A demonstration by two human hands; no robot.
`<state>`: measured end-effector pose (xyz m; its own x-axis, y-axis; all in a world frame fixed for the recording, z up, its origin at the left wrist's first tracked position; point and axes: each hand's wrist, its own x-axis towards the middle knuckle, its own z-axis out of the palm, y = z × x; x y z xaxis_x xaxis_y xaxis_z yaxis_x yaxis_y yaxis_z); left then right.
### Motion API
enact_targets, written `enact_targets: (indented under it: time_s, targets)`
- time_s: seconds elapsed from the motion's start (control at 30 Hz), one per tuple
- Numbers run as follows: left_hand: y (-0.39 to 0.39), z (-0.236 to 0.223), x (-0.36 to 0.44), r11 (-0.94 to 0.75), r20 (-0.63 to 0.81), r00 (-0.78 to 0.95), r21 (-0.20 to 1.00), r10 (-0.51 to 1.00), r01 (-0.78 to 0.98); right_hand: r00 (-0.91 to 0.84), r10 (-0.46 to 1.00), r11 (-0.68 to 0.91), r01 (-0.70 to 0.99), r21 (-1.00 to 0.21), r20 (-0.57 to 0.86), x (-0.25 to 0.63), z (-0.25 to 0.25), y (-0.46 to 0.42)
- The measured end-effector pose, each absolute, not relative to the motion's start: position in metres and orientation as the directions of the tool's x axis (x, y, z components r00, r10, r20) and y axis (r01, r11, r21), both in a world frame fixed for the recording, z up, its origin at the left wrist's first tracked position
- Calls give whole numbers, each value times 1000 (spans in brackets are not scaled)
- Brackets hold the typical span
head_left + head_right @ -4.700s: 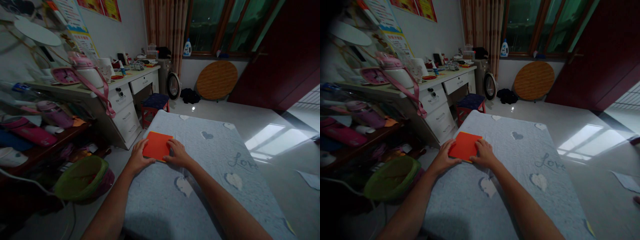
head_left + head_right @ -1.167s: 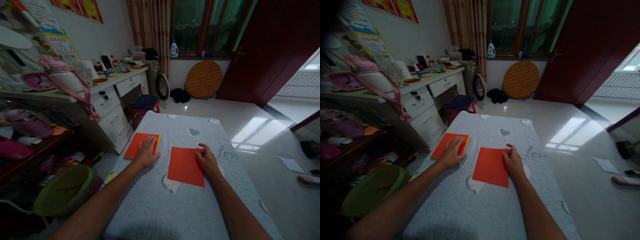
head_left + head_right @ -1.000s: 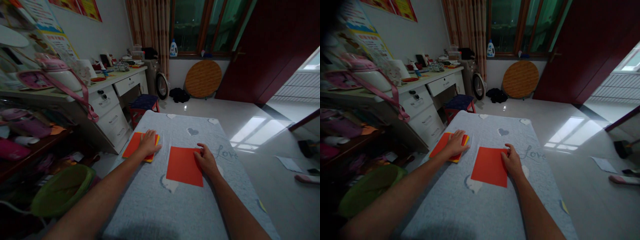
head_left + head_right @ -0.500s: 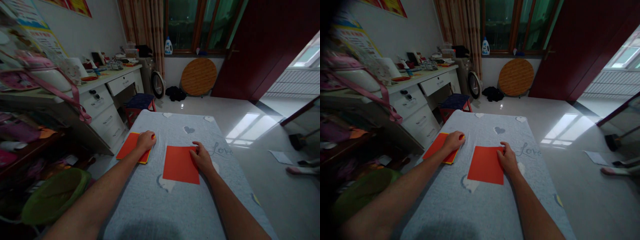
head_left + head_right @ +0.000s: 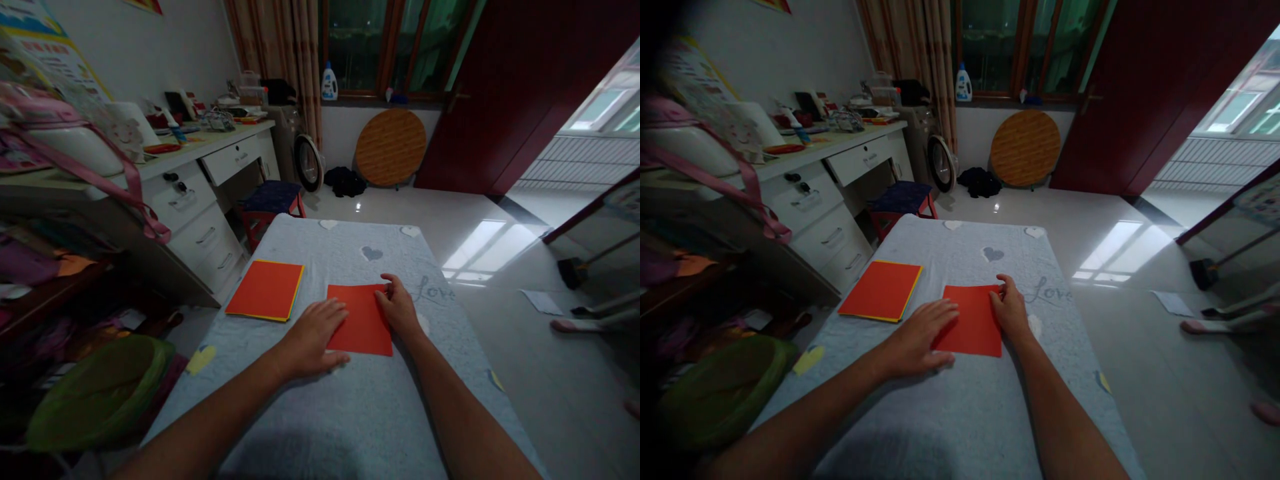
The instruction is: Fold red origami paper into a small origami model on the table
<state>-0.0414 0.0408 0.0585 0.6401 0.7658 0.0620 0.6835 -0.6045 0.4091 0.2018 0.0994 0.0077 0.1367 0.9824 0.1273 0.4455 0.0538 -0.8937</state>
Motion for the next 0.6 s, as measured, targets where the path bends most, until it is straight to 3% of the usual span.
enact_targets:
  time_s: [0.1,0.27,0.5,0.53,0.6]
  targets:
    - [19,45,-29,-605,53,630,352,775,715,155,985,18,369,-929,80,203,10,98]
    - [20,30,-25,-609,237,564,225,791,760,146,989,-39,309,-950,7,204,10,97]
    - [24,30,-34,-593,354,503,220,788,774,95,994,13,436,-900,60,219,37,89]
    - [23,30,-35,-595,344,510,216,788,774,38,995,66,464,-883,95,223,44,82]
    - [22,31,-36,-604,318,533,194,784,773,-304,936,330,578,-746,177,231,55,60]
